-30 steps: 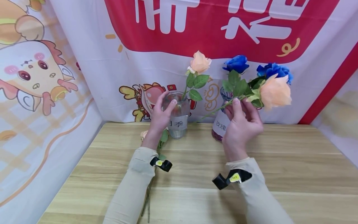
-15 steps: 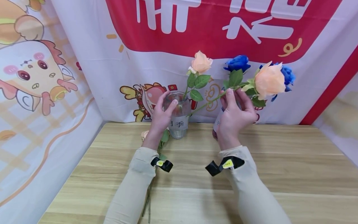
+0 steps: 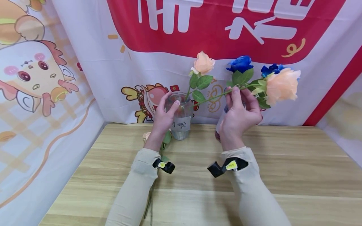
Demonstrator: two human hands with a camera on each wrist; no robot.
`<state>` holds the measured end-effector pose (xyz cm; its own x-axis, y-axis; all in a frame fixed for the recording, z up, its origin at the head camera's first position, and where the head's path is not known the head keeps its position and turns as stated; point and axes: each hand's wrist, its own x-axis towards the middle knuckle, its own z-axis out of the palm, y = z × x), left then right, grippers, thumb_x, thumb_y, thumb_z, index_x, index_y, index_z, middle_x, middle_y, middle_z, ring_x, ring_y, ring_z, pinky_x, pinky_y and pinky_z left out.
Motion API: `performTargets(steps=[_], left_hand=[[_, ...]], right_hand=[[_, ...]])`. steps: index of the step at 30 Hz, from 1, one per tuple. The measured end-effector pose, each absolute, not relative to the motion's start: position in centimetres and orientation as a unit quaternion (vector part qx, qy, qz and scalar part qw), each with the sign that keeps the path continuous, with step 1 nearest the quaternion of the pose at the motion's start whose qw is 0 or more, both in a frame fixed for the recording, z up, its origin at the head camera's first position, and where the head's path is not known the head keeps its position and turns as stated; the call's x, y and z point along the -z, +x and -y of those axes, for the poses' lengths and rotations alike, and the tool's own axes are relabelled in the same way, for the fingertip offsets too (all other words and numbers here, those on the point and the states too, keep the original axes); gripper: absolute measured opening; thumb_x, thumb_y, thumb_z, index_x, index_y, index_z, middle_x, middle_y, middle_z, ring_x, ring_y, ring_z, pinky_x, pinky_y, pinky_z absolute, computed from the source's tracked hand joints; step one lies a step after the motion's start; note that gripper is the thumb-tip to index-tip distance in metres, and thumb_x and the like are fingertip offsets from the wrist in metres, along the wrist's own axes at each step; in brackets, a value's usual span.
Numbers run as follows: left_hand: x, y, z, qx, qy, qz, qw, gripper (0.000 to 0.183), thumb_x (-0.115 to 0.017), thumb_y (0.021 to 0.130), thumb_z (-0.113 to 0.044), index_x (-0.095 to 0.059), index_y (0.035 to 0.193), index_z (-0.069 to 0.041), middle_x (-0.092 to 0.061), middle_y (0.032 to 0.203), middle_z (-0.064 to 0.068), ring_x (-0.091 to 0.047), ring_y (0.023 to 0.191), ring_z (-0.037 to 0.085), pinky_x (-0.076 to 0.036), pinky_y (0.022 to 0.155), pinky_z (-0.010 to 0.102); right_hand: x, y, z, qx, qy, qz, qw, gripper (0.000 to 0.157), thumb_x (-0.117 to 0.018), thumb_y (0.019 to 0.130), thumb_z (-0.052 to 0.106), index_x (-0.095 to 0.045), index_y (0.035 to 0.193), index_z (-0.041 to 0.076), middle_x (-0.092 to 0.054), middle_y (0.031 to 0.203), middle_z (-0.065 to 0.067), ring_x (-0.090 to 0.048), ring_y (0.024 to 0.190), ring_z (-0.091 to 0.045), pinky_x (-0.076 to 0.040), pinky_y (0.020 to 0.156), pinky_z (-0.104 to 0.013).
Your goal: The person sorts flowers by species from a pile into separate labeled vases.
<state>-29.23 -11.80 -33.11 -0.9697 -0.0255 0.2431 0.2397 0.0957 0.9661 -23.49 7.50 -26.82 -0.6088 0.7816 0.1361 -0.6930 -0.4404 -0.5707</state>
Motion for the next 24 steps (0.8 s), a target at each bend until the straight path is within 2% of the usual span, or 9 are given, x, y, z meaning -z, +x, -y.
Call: performTargets(steps=[5, 13, 20, 24], left_hand=[[33.2, -29.4, 11.8, 0.669, -0.079, 0.732, 0.101, 0.063, -0.064, 0.106, -0.039, -0.040, 0.163, -0.026, -0.045, 0.166, -0.001, -0.038, 0.158, 0.024, -0.028, 0.133, 0.050], [33.2, -29.3, 11.9, 0.666, -0.075, 0.735, 0.102, 0.063, -0.064, 0.106, -0.040, -0.040, 0.163, -0.027, -0.045, 0.165, -0.001, -0.037, 0.158, 0.024, -0.028, 0.133, 0.050], [33.1, -29.2, 12.0, 0.665, -0.072, 0.737, 0.100, 0.064, -0.065, 0.105, -0.044, -0.040, 0.162, -0.029, -0.045, 0.166, -0.002, -0.037, 0.159, 0.023, -0.028, 0.133, 0.052], [33.2, -29.2, 12.0, 0.665, -0.067, 0.737, 0.096, 0.063, -0.065, 0.105, -0.044, -0.041, 0.162, -0.031, -0.045, 0.166, -0.003, -0.036, 0.159, 0.023, -0.027, 0.133, 0.053]], right_hand=[[26.4, -23.5, -7.2, -0.852, -0.055, 0.270, 0.446, 0.016, -0.085, 0.086, 0.000, -0.074, 0.098, 0.000, -0.072, 0.097, -0.019, -0.080, 0.094, -0.035, -0.067, 0.087, -0.041], [26.5, -24.3, -5.8, -0.856, -0.030, 0.282, 0.432, 0.017, -0.083, 0.086, -0.006, -0.069, 0.090, 0.002, -0.072, 0.099, -0.019, -0.080, 0.095, -0.037, -0.067, 0.087, -0.040], [27.4, -25.7, -3.8, -0.860, -0.018, 0.335, 0.386, 0.018, -0.081, 0.089, -0.004, -0.067, 0.089, 0.007, -0.069, 0.103, -0.011, -0.079, 0.103, -0.034, -0.066, 0.092, -0.038], [27.9, -26.8, -2.8, -0.860, -0.040, 0.365, 0.355, 0.021, -0.082, 0.086, -0.009, -0.069, 0.085, 0.008, -0.072, 0.097, -0.009, -0.080, 0.096, -0.030, -0.067, 0.089, -0.038]])
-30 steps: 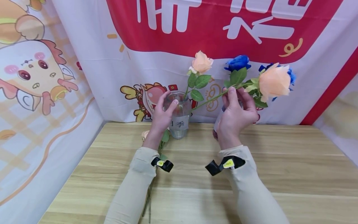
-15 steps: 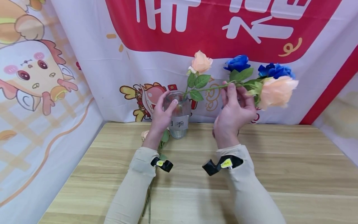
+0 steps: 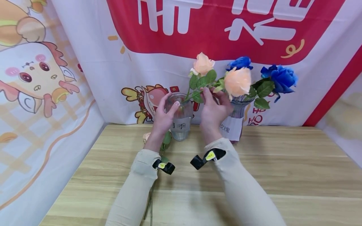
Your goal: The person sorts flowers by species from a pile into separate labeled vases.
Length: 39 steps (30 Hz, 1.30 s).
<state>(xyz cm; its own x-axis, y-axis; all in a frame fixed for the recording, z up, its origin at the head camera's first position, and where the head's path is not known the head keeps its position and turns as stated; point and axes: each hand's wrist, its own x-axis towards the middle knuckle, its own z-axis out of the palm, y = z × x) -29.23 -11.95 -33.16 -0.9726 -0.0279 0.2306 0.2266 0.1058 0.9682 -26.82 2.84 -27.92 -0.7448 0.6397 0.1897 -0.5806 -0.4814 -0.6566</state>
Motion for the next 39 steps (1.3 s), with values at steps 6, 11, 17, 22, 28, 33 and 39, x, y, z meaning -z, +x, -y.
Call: performTargets(steps=[6, 11, 17, 22, 28, 33, 39], left_hand=[[33.1, -29.2, 11.9, 0.667, -0.066, 0.736, 0.096, 0.063, -0.065, 0.105, -0.042, -0.041, 0.162, -0.031, -0.045, 0.166, -0.003, -0.037, 0.159, 0.024, -0.028, 0.133, 0.052], [33.2, -29.1, 11.9, 0.664, -0.068, 0.738, 0.101, 0.060, -0.065, 0.105, -0.042, -0.042, 0.160, -0.034, -0.046, 0.166, -0.003, -0.039, 0.158, 0.023, -0.030, 0.131, 0.053], [33.3, -29.2, 11.9, 0.665, -0.075, 0.736, 0.101, 0.063, -0.065, 0.105, -0.042, -0.041, 0.162, -0.028, -0.050, 0.162, 0.002, -0.041, 0.155, 0.023, -0.033, 0.131, 0.049], [33.2, -29.2, 11.9, 0.665, -0.074, 0.736, 0.100, 0.065, -0.065, 0.105, -0.042, -0.040, 0.163, -0.026, -0.048, 0.163, 0.003, -0.040, 0.157, 0.024, -0.031, 0.132, 0.049], [33.3, -29.3, 12.0, 0.665, -0.079, 0.735, 0.102, 0.062, -0.065, 0.105, -0.040, -0.041, 0.162, -0.029, -0.042, 0.168, 0.003, -0.038, 0.158, 0.023, -0.032, 0.132, 0.047], [33.4, -29.4, 11.9, 0.666, -0.082, 0.735, 0.097, 0.061, -0.064, 0.105, -0.042, -0.041, 0.161, -0.033, -0.042, 0.169, 0.001, -0.036, 0.159, 0.021, -0.031, 0.132, 0.047], [33.3, -29.1, 12.0, 0.663, -0.080, 0.738, 0.096, 0.061, -0.065, 0.105, -0.043, -0.042, 0.161, -0.034, -0.043, 0.169, 0.001, -0.035, 0.160, 0.023, -0.029, 0.133, 0.050]], right_hand=[[28.8, -28.0, -1.9, -0.815, -0.096, 0.481, 0.309, 0.015, -0.086, 0.086, 0.003, -0.074, 0.090, 0.009, -0.073, 0.098, -0.003, -0.073, 0.097, -0.015, -0.065, 0.086, -0.030], [29.5, -28.8, -1.2, -0.738, -0.112, 0.606, 0.276, 0.018, -0.086, 0.088, 0.011, -0.080, 0.104, 0.005, -0.079, 0.105, -0.009, -0.072, 0.097, -0.017, -0.062, 0.087, -0.031], [31.8, -28.9, -1.8, -0.704, -0.097, 0.675, 0.197, 0.028, -0.078, 0.097, 0.024, -0.079, 0.121, 0.009, -0.080, 0.121, -0.009, -0.074, 0.111, -0.021, -0.060, 0.101, -0.034], [34.2, -27.7, -3.4, -0.705, -0.049, 0.695, 0.137, 0.040, -0.071, 0.103, 0.029, -0.069, 0.140, 0.016, -0.071, 0.141, -0.005, -0.065, 0.130, -0.020, -0.055, 0.111, -0.037], [36.5, -26.3, -5.1, -0.697, 0.057, 0.711, 0.076, 0.064, -0.069, 0.104, 0.029, -0.045, 0.162, 0.018, -0.048, 0.167, -0.001, -0.047, 0.153, -0.025, -0.042, 0.126, -0.043], [37.2, -25.7, -5.6, -0.694, 0.112, 0.711, 0.022, 0.081, -0.072, 0.101, 0.024, -0.028, 0.169, 0.020, -0.031, 0.176, 0.000, -0.039, 0.158, -0.029, -0.040, 0.127, -0.050], [37.3, -25.4, -5.7, -0.686, 0.119, 0.717, -0.017, 0.087, -0.072, 0.101, 0.024, -0.021, 0.171, 0.023, -0.020, 0.179, 0.003, -0.028, 0.163, -0.031, -0.038, 0.127, -0.054]])
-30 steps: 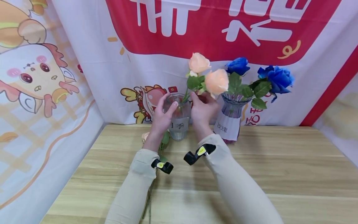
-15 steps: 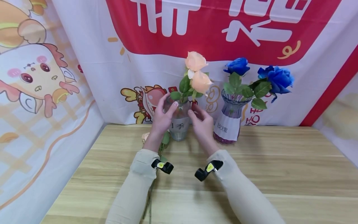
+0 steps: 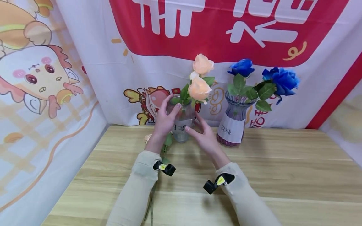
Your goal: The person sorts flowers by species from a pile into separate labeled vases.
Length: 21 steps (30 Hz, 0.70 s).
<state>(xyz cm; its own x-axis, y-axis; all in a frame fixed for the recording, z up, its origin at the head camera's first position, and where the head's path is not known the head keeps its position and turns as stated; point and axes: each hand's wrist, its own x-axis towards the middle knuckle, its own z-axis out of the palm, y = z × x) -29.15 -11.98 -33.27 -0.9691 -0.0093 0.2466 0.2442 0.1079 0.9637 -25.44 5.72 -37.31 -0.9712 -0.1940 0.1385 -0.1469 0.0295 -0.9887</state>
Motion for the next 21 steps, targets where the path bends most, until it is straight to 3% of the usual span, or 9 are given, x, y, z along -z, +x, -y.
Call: performTargets(steps=[8, 12, 16, 21], left_hand=[[33.0, -28.5, 12.4, 0.623, -0.071, 0.771, 0.108, 0.073, -0.065, 0.103, -0.051, -0.035, 0.166, -0.032, -0.038, 0.173, -0.002, -0.029, 0.163, 0.024, -0.022, 0.134, 0.058], [32.6, -27.4, 13.1, 0.628, -0.055, 0.763, 0.141, 0.070, -0.068, 0.102, -0.050, -0.042, 0.163, -0.029, -0.046, 0.168, -0.001, -0.037, 0.158, 0.021, -0.023, 0.133, 0.057], [32.3, -25.0, 14.5, 0.658, -0.006, 0.737, 0.157, 0.059, -0.070, 0.102, -0.044, -0.053, 0.156, -0.027, -0.058, 0.157, 0.000, -0.052, 0.145, 0.018, -0.039, 0.126, 0.044], [33.3, -21.8, 17.3, 0.690, 0.069, 0.711, 0.120, 0.048, -0.072, 0.103, -0.034, -0.061, 0.147, -0.020, -0.067, 0.143, 0.004, -0.067, 0.119, 0.010, -0.057, 0.099, 0.023]], right_hand=[[36.7, -25.1, -6.5, 0.674, -0.120, -0.727, 0.041, 0.086, -0.070, 0.102, 0.025, -0.019, 0.171, 0.023, -0.018, 0.180, 0.001, -0.030, 0.162, -0.034, -0.035, 0.128, -0.055], [36.3, -24.9, -6.9, 0.677, -0.119, -0.724, 0.055, 0.085, -0.070, 0.103, 0.027, -0.019, 0.171, 0.023, -0.018, 0.180, 0.002, -0.029, 0.163, -0.034, -0.033, 0.130, -0.054], [36.0, -24.8, -7.1, 0.680, -0.118, -0.720, 0.066, 0.084, -0.071, 0.102, 0.029, -0.021, 0.171, 0.025, -0.019, 0.179, 0.004, -0.030, 0.163, -0.032, -0.032, 0.131, -0.053], [36.0, -24.8, -7.1, 0.683, -0.113, -0.718, 0.068, 0.082, -0.071, 0.102, 0.031, -0.024, 0.170, 0.025, -0.023, 0.178, 0.005, -0.031, 0.162, -0.029, -0.031, 0.131, -0.052]])
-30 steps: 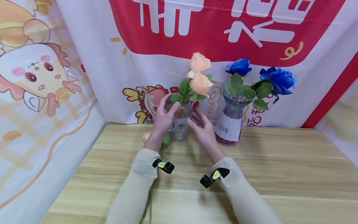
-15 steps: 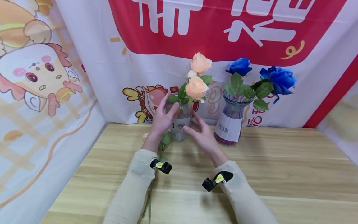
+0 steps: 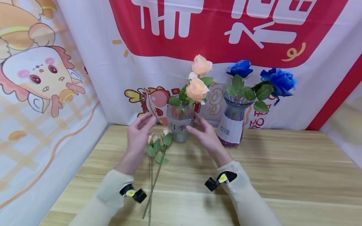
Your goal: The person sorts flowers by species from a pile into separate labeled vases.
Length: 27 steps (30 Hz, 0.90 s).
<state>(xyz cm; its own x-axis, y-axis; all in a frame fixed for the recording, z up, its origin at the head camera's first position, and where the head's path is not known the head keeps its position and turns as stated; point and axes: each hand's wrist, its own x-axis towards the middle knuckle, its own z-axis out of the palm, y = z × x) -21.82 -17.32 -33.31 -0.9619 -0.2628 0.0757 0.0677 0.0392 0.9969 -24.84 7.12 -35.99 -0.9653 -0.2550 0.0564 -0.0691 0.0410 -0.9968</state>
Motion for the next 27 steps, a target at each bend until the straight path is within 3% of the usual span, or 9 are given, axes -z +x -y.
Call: performTargets(steps=[4, 11, 21, 27], left_hand=[[34.9, -19.5, 19.7, 0.685, 0.105, 0.718, 0.065, 0.052, -0.071, 0.103, -0.030, -0.057, 0.150, -0.014, -0.065, 0.147, 0.010, -0.071, 0.108, 0.005, -0.059, 0.099, 0.022], [38.1, -17.2, 21.8, 0.667, 0.125, 0.734, 0.005, 0.059, -0.076, 0.099, -0.025, -0.054, 0.151, -0.008, -0.065, 0.147, 0.013, -0.073, 0.109, 0.008, -0.059, 0.103, 0.029], [41.1, -15.8, 21.8, 0.549, 0.126, 0.826, -0.036, 0.064, -0.091, 0.083, -0.020, -0.065, 0.139, -0.005, -0.076, 0.127, 0.015, -0.075, 0.092, 0.013, -0.064, 0.082, 0.028], [41.5, -15.7, 21.4, 0.563, 0.114, 0.817, -0.050, 0.062, -0.092, 0.078, -0.006, -0.066, 0.133, 0.004, -0.080, 0.113, 0.019, -0.079, 0.084, 0.021, -0.067, 0.075, 0.033]], right_hand=[[36.0, -24.9, -7.0, 0.684, -0.111, -0.718, 0.069, 0.081, -0.071, 0.103, 0.030, -0.025, 0.170, 0.024, -0.025, 0.178, 0.004, -0.031, 0.162, -0.031, -0.030, 0.132, -0.052], [36.1, -25.0, -7.0, 0.681, -0.102, -0.721, 0.073, 0.079, -0.069, 0.103, 0.029, -0.026, 0.169, 0.025, -0.026, 0.177, 0.004, -0.033, 0.161, -0.029, -0.029, 0.132, -0.054], [36.3, -25.0, -7.0, 0.690, -0.102, -0.712, 0.077, 0.076, -0.070, 0.103, 0.029, -0.030, 0.168, 0.024, -0.027, 0.177, -0.001, -0.036, 0.160, -0.032, -0.031, 0.132, -0.052], [36.2, -25.0, -7.2, 0.685, -0.099, -0.718, 0.075, 0.075, -0.069, 0.104, 0.028, -0.031, 0.168, 0.025, -0.029, 0.176, 0.001, -0.037, 0.159, -0.030, -0.032, 0.131, -0.051]])
